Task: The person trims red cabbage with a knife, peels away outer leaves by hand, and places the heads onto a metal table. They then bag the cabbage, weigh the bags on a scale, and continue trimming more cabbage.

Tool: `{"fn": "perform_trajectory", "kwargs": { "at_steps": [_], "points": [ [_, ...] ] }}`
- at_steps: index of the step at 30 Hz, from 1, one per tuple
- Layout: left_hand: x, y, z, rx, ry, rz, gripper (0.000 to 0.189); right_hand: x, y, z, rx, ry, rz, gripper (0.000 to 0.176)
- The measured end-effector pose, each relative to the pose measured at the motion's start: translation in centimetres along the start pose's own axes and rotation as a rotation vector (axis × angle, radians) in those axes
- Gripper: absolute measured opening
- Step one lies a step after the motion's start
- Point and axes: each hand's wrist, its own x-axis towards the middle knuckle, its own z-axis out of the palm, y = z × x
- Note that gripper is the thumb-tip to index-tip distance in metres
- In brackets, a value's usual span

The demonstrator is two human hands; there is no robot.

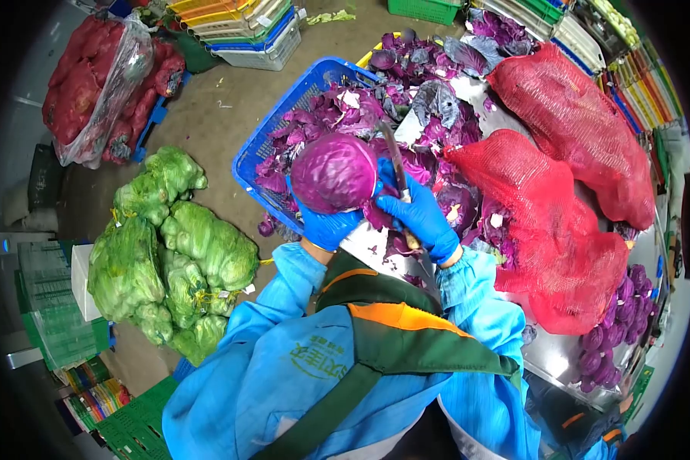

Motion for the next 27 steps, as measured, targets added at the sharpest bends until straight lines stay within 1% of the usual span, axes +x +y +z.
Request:
{"fn": "perform_trajectory", "kwargs": {
  "at_steps": [2,3,4,5,6,7,8,9,10,11,12,13,14,15,16,18,19,20,22,23,24,26,27],
  "points": [
    [0.4,-1.9,-1.9,0.297,-0.134,-0.085,0.056,-0.8,-1.1,1.1,0.152,0.032,0.188,0.068],
    [0.2,-1.1,-0.4,0.512,-0.218,-0.077,0.054,-0.9,-0.7,1.3,0.149,0.035,0.186,0.068],
    [0.4,-1.2,-0.3,0.509,-0.224,-0.076,0.054,-0.7,0.1,1.4,0.129,0.087,0.062,0.069],
    [0.8,-1.4,-0.2,-0.024,-0.154,-0.228,0.054,-0.6,0.4,1.5,0.107,0.139,-0.064,0.069],
    [1.0,-1.5,0.2,-0.558,-0.073,-0.374,0.055,-0.8,0.1,1.7,0.104,0.145,-0.067,0.069],
    [1.3,-1.3,1.1,-0.744,-0.200,-0.375,0.056,-1.0,-0.6,1.9,0.050,0.179,-0.104,0.071],
    [1.5,-1.7,1.2,-0.748,-0.202,-0.377,0.056,-1.3,-1.2,2.2,-0.003,0.212,-0.139,0.073],
    [1.8,-2.0,1.1,-0.720,-0.188,-0.347,0.057,-1.4,-1.7,2.5,0.067,0.209,-0.110,0.078],
    [2.0,-2.3,1.1,-0.692,-0.175,-0.315,0.059,-1.4,-1.3,2.3,0.064,0.210,-0.112,0.078],
    [2.1,-2.9,1.3,-0.981,-0.274,-0.303,0.059,-1.2,-0.4,2.0,0.029,0.214,-0.148,0.077],
    [2.2,-2.9,1.3,-0.981,-0.276,-0.300,0.059,-1.1,-0.7,2.1,-0.005,0.217,-0.182,0.076],
    [2.3,-2.9,1.3,-0.875,-0.206,-0.292,0.059,-1.4,-1.2,2.2,-0.008,0.214,-0.185,0.076],
    [2.4,-2.9,1.4,-0.769,-0.137,-0.283,0.058,-2.1,-2.0,2.5,-0.138,0.306,-0.153,0.065],
    [2.6,-2.7,1.9,-0.772,-0.141,-0.279,0.058,-2.7,-2.6,2.7,-0.270,0.398,-0.122,0.054],
    [2.9,-1.9,3.0,-0.826,-0.129,-0.305,0.059,-3.2,-2.3,2.5,-0.273,0.398,-0.123,0.054],
    [3.5,0.0,5.3,-0.928,-0.098,-0.360,0.062,-4.4,-1.1,1.8,-0.373,0.284,-0.048,0.029],
    [4.2,1.0,6.4,-1.001,0.011,-0.364,0.067,-4.8,-0.8,1.9,-0.319,0.299,-0.017,0.015],
    [4.3,1.7,6.8,-1.003,0.009,-0.360,0.067,-5.0,-0.6,1.5,-0.323,0.297,-0.019,0.015],
    [4.5,3.4,6.3,-1.048,-0.308,-0.612,0.072,-5.2,0.3,-0.2,-0.228,0.441,-0.066,0.018],
    [4.8,3.7,4.8,-0.911,-0.150,-0.645,0.081,-5.0,1.3,-1.6,-0.243,0.457,-0.126,0.024],
    [4.5,4.0,4.0,-0.910,-0.148,-0.639,0.081,-5.0,0.0,-2.1,-0.419,0.483,-0.187,0.035],
    [4.2,4.2,2.8,-0.509,-0.051,-0.354,0.090,-5.1,-1.3,-2.4,-0.400,0.461,-0.227,0.043],
    [3.8,3.8,2.9,-0.357,0.085,-0.410,0.098,-5.4,-2.0,-2.1,-0.401,0.451,-0.224,0.043]
  ]
}}
